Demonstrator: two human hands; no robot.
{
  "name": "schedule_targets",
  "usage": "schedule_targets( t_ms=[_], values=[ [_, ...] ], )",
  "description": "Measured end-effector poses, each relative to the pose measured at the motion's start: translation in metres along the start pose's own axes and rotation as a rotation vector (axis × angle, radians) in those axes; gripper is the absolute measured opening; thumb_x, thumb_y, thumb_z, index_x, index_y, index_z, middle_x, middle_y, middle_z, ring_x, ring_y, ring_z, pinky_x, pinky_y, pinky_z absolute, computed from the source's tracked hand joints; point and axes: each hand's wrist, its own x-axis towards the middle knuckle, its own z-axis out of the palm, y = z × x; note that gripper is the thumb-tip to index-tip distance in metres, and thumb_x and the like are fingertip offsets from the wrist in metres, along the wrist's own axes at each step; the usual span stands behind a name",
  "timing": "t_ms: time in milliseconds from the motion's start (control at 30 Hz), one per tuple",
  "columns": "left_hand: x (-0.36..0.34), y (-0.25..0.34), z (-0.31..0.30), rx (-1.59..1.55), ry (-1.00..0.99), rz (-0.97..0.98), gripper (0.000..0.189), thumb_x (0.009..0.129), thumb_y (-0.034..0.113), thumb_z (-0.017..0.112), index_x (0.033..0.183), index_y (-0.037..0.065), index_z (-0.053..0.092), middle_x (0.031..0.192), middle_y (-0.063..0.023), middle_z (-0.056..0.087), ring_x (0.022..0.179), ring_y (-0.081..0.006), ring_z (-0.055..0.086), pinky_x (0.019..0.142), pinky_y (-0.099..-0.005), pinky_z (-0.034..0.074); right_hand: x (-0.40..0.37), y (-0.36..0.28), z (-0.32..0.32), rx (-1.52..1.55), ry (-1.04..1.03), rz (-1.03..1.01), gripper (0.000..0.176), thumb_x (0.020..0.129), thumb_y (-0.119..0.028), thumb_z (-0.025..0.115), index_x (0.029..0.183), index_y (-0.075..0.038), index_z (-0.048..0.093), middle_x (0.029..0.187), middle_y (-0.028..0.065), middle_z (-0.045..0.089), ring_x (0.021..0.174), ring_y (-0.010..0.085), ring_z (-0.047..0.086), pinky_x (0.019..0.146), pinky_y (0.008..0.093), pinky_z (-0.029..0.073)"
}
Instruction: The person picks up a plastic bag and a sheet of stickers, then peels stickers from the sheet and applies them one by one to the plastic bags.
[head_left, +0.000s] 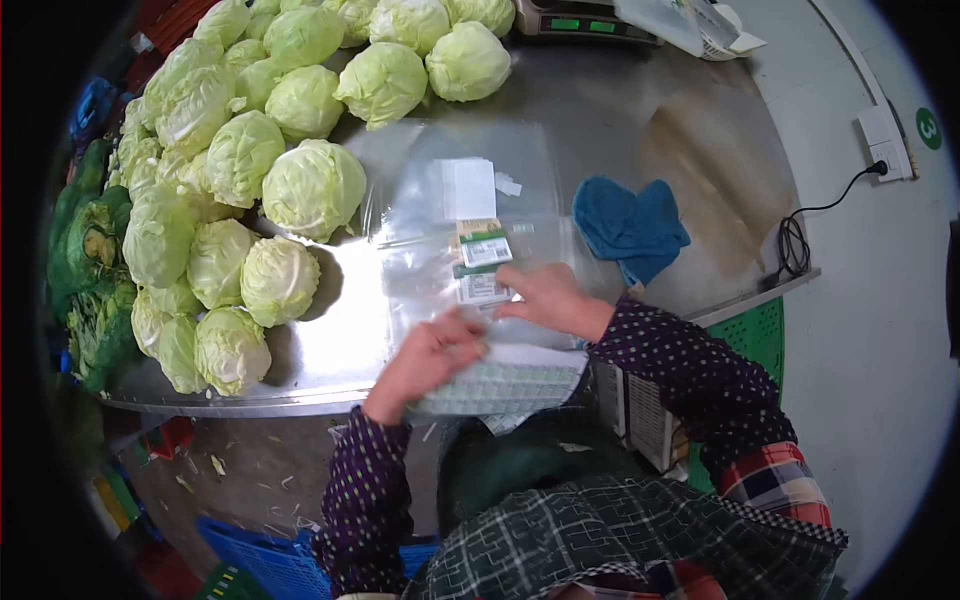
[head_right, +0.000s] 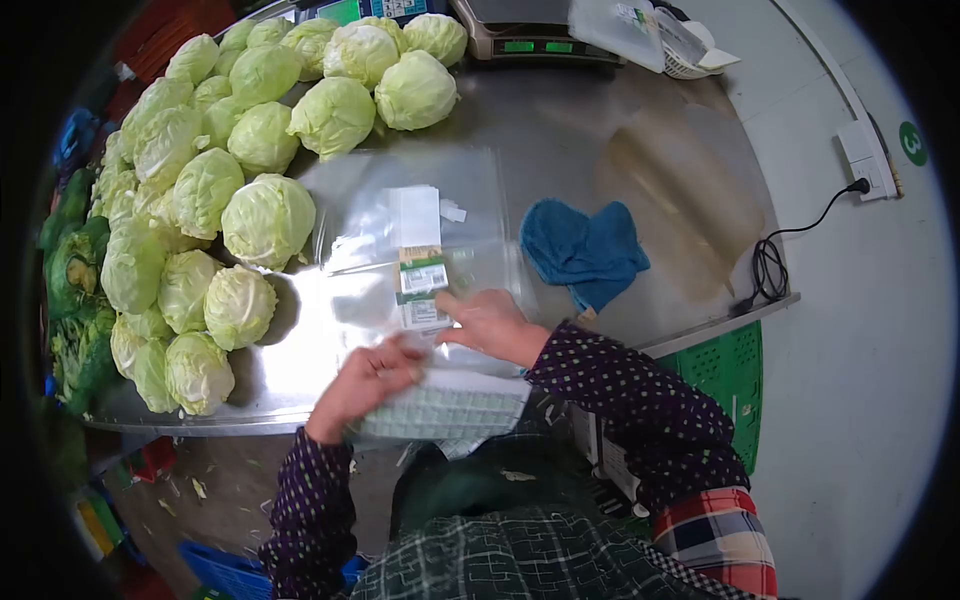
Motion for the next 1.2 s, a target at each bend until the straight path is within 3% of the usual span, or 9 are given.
schedule_targets(
  t_ms=[133,300,500,567,633,700,967,1033,1200],
  values=[
    [-0.016,0.026,0.011,0.298,-0.317,0.211,0.011,0.081,0.012,0.068,0.08,0.001,0.069,0.094,-0.0143,0.067,0.1,-0.022,0.062,0.109,-0.0444,0.031,0.008,0.004,0.003,0.198,-0.068,-0.072,0.027,0.081,-0.034,0.064,0.093,-0.01,0.064,0.071,0.0131,0.063,0.069,0.033,0.063,0.06,0.0437,0.047],
    [-0.01,0.015,0.012,0.235,-0.181,0.21,0.01,0.081,0.011,0.068,0.081,0.001,0.069,0.089,-0.0131,0.068,0.098,-0.0231,0.063,0.112,-0.045,0.026,0.012,-0.007,-0.017,-0.058,-0.128,-0.169,0.029,0.082,-0.034,0.063,0.09,-0.007,0.066,0.072,0.0156,0.062,0.069,0.0321,0.063,0.061,0.0425,0.047],
    [-0.001,-0.005,0.01,0.265,-0.016,0.25,0.014,0.08,0.015,0.069,0.077,0.001,0.067,0.082,-0.0137,0.067,0.098,-0.0256,0.063,0.112,-0.0449,0.025,0.038,0.001,-0.038,0.464,-0.246,0.011,0.025,0.079,-0.028,0.065,0.085,-0.004,0.069,0.079,0.0194,0.065,0.073,0.0321,0.064,0.069,0.0406,0.049],
    [0.006,-0.013,0.008,0.27,0.026,0.104,0.016,0.08,0.015,0.069,0.074,0.0,0.066,0.078,-0.0128,0.067,0.098,-0.0258,0.064,0.113,-0.0453,0.024,0.09,0.023,-0.092,0.216,0.454,-0.031,0.026,0.083,-0.027,0.064,0.079,-0.001,0.067,0.072,0.0131,0.065,0.062,0.021,0.061,0.062,0.0329,0.048],
    [0.004,-0.014,0.013,0.253,0.028,0.11,0.019,0.081,0.016,0.069,0.071,0.0,0.065,0.076,-0.0129,0.067,0.098,-0.0258,0.064,0.113,-0.0455,0.022,0.109,0.025,-0.176,1.045,0.845,0.427,0.008,0.083,-0.011,0.064,0.087,-0.003,0.063,0.075,0.0042,0.063,0.068,0.013,0.059,0.064,0.0263,0.048],
    [0.001,-0.019,0.015,0.253,0.06,0.113,0.02,0.081,0.016,0.069,0.071,0.0,0.065,0.076,-0.0129,0.067,0.097,-0.0253,0.065,0.113,-0.0454,0.022,0.09,0.036,-0.15,0.628,0.693,-0.029,0.008,0.084,-0.009,0.065,0.088,-0.002,0.062,0.076,0.0023,0.063,0.069,0.0107,0.059,0.066,0.0251,0.048],
    [0.001,-0.018,0.016,0.228,0.062,0.077,0.014,0.081,0.013,0.068,0.076,0.0,0.068,0.079,-0.0118,0.068,0.095,-0.0215,0.064,0.114,-0.0451,0.02,0.029,0.018,-0.022,0.313,0.236,0.396,0.041,0.062,-0.031,0.083,0.081,-0.003,0.059,0.074,0.0091,0.063,0.069,0.0221,0.064,0.062,0.0338,0.049],
    [0.004,-0.018,0.015,0.232,0.077,0.123,0.016,0.081,0.014,0.069,0.074,0.0,0.067,0.075,-0.012,0.067,0.093,-0.0236,0.066,0.112,-0.0466,0.023,0.026,0.022,-0.034,-0.093,0.253,0.138,0.04,0.065,-0.032,0.079,0.091,-0.007,0.063,0.08,0.0106,0.061,0.075,0.0249,0.064,0.066,0.033,0.051],
    [-0.018,0.008,0.021,0.089,-0.136,0.075,0.009,0.08,0.009,0.068,0.081,0.001,0.07,0.086,-0.0128,0.069,0.095,-0.0184,0.063,0.112,-0.0405,0.027,0.001,0.006,-0.001,0.126,0.09,-0.13,0.025,0.072,-0.029,0.073,0.088,-0.011,0.066,0.085,0.0094,0.06,0.079,0.0253,0.063,0.066,0.0372,0.05]
  ],
)
